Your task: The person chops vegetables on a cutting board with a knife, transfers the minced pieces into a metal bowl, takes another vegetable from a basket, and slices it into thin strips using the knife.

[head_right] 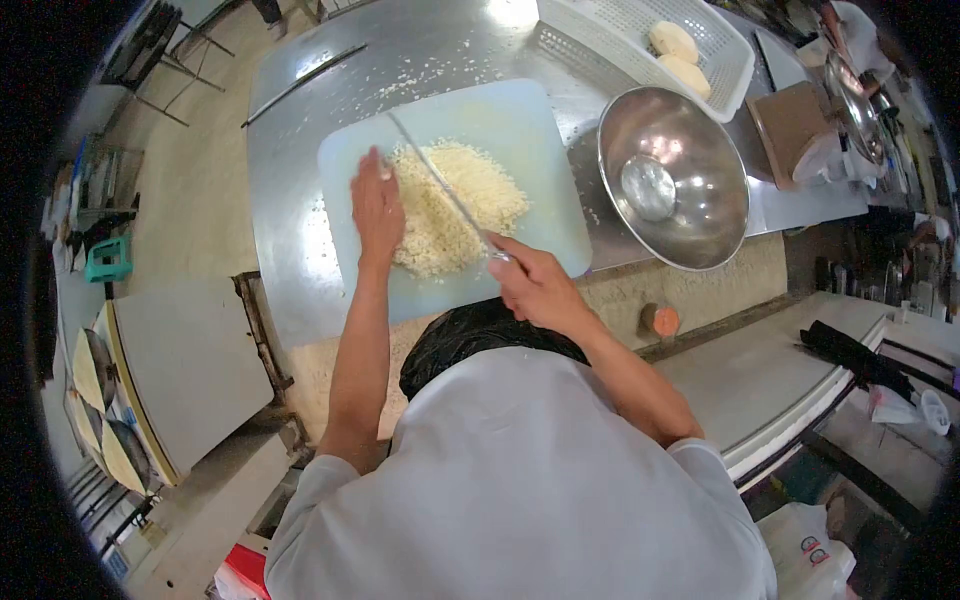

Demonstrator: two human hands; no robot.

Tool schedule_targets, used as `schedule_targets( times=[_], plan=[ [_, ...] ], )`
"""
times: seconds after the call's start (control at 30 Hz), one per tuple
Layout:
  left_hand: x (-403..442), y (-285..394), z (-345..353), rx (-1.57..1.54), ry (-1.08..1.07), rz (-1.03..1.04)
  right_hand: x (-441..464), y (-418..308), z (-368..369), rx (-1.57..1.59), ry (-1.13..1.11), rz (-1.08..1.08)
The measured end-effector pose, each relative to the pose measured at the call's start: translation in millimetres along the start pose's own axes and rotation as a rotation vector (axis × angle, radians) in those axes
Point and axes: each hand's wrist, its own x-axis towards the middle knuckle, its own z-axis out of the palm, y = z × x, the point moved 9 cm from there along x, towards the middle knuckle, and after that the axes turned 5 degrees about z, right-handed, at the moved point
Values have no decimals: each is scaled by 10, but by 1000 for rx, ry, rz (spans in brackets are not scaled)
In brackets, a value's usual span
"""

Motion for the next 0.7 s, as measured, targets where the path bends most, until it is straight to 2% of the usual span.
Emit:
schedule_targets(
  times=[0.07,0.17,0.2,0.27,0.3,0.37,0.4,0.47,0.57,0.67,0.7],
  plan=[
    [224,126,122,-78,-6,115,-104,203,-252,11,119,22],
    [426,304,319,-237,-178,229,-181,219,-572,-61,268,26],
    [451,370,372,-257,-263,189,-169,202,-665,-100,311,26],
    [457,551,458,-294,-433,104,-15,157,-723,-381,374,-79],
    [433,645,457,-259,-442,123,33,120,-687,-523,402,-134],
    [304,808,424,-182,-453,159,-43,-162,-476,-359,292,69],
    [225,915,349,-167,-383,217,-67,-246,-369,-277,229,165],
    [-41,1079,140,-128,-249,322,-52,-247,-229,-171,154,144],
    [-310,977,-167,-16,-155,302,178,-24,-38,-82,33,146],
    [-660,245,-304,6,-7,-17,194,-155,-21,-76,-43,168],
    [-730,171,-292,40,26,-35,176,-241,-19,-79,-61,176]
  ],
)
